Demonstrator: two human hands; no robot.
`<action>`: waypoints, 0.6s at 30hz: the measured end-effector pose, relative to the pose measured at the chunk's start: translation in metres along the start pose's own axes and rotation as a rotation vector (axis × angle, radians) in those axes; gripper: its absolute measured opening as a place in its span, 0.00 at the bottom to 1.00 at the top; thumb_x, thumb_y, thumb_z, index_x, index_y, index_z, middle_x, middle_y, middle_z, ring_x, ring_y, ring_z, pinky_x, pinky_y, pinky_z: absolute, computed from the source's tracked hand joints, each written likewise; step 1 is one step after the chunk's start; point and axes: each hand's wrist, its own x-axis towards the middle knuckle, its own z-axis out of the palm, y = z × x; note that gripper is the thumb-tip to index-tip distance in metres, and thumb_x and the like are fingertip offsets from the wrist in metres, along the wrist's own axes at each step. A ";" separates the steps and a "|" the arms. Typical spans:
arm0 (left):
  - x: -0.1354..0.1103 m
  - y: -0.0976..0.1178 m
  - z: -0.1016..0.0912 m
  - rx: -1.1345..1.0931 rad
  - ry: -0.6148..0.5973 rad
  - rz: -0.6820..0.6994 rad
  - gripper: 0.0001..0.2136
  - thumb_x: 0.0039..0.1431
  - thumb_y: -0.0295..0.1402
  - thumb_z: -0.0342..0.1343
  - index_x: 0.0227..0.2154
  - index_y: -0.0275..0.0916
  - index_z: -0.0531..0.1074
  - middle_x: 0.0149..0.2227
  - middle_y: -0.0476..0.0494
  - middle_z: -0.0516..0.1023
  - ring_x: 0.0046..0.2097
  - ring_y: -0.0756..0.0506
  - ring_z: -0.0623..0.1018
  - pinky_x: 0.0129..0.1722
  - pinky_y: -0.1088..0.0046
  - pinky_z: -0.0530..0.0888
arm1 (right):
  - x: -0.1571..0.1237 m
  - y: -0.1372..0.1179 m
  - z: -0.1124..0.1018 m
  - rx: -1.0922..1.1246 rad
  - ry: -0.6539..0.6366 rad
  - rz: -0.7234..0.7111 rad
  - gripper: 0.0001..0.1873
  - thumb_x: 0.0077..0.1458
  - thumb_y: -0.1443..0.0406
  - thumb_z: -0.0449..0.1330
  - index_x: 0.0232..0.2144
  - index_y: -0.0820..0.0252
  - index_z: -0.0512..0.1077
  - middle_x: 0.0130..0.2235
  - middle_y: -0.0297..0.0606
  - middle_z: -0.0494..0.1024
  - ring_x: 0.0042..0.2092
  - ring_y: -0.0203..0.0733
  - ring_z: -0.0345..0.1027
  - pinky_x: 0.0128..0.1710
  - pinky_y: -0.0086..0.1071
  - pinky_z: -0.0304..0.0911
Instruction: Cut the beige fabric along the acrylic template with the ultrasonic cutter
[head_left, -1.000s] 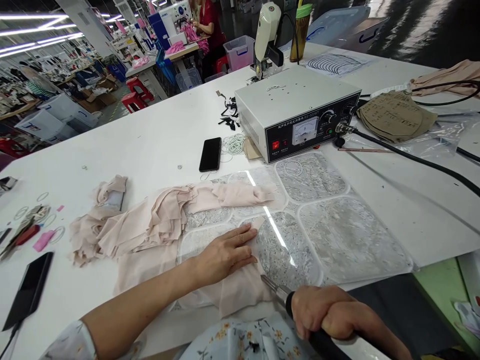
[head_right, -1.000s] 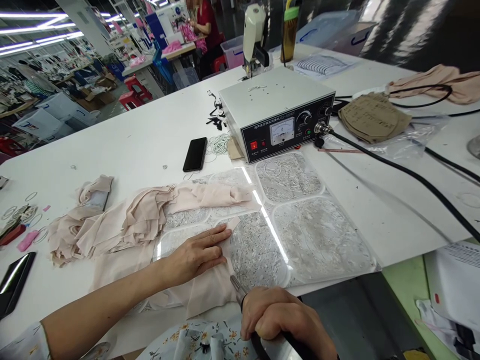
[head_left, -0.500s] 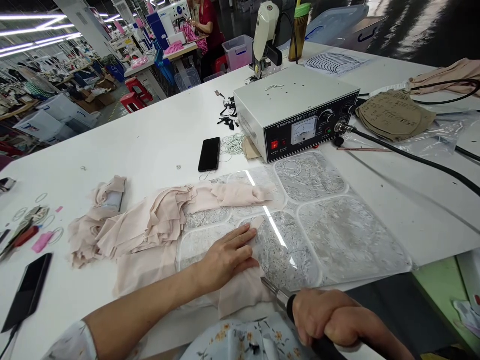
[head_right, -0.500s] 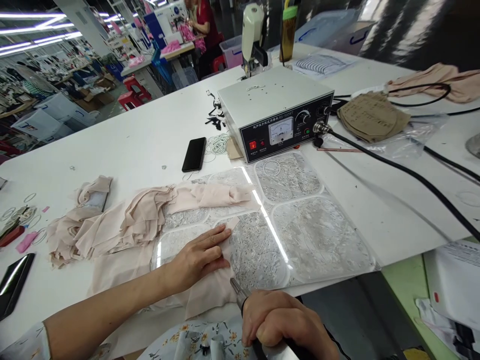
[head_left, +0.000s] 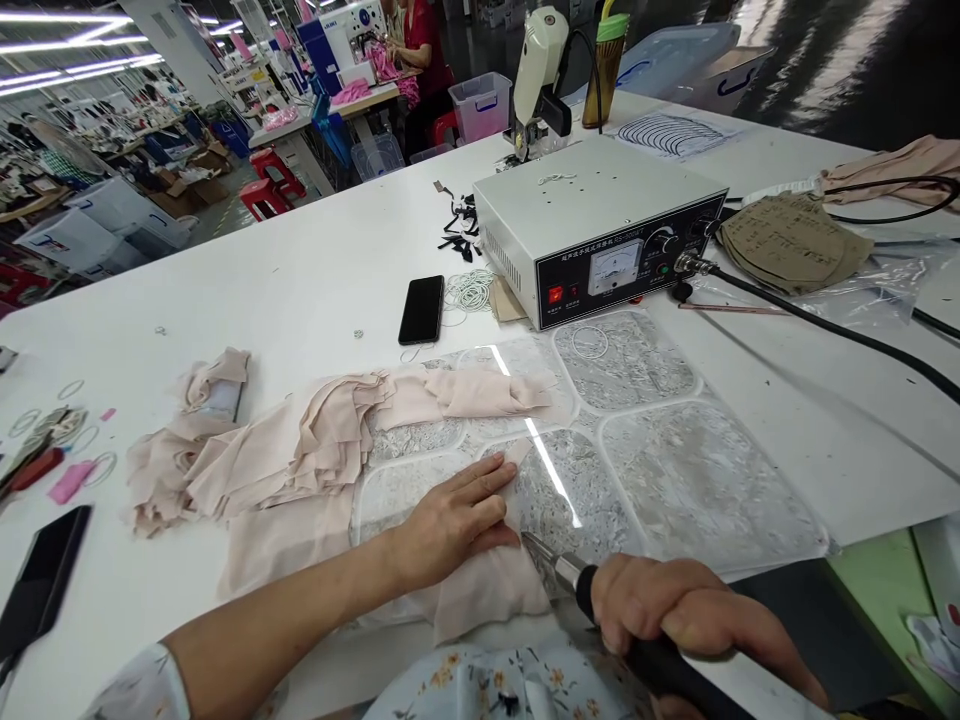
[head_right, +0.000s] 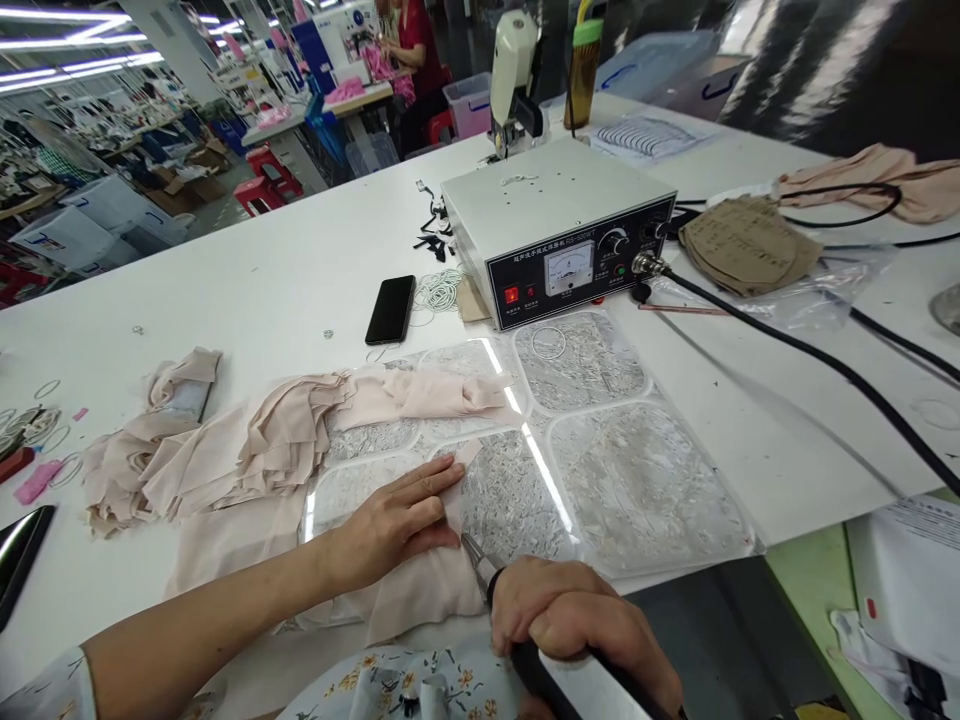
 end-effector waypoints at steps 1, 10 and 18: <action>0.000 0.000 0.000 0.008 0.002 0.005 0.13 0.64 0.38 0.54 0.26 0.37 0.62 0.57 0.29 0.68 0.63 0.38 0.63 0.61 0.58 0.68 | 0.004 -0.001 0.001 -0.014 0.005 0.009 0.06 0.57 0.67 0.55 0.38 0.53 0.66 0.29 0.36 0.68 0.26 0.38 0.66 0.26 0.39 0.68; -0.002 -0.002 0.003 0.022 0.024 0.029 0.13 0.62 0.37 0.57 0.26 0.36 0.63 0.58 0.30 0.68 0.64 0.38 0.63 0.63 0.60 0.66 | 0.014 0.013 0.000 0.011 0.049 -0.017 0.07 0.57 0.70 0.55 0.39 0.56 0.65 0.31 0.36 0.68 0.29 0.37 0.65 0.30 0.39 0.67; -0.001 0.000 0.003 0.025 0.062 0.046 0.13 0.61 0.36 0.58 0.26 0.36 0.63 0.56 0.28 0.69 0.63 0.39 0.63 0.62 0.60 0.67 | 0.014 0.014 -0.002 0.002 0.043 0.025 0.10 0.57 0.71 0.54 0.40 0.55 0.65 0.32 0.35 0.67 0.31 0.37 0.64 0.34 0.40 0.67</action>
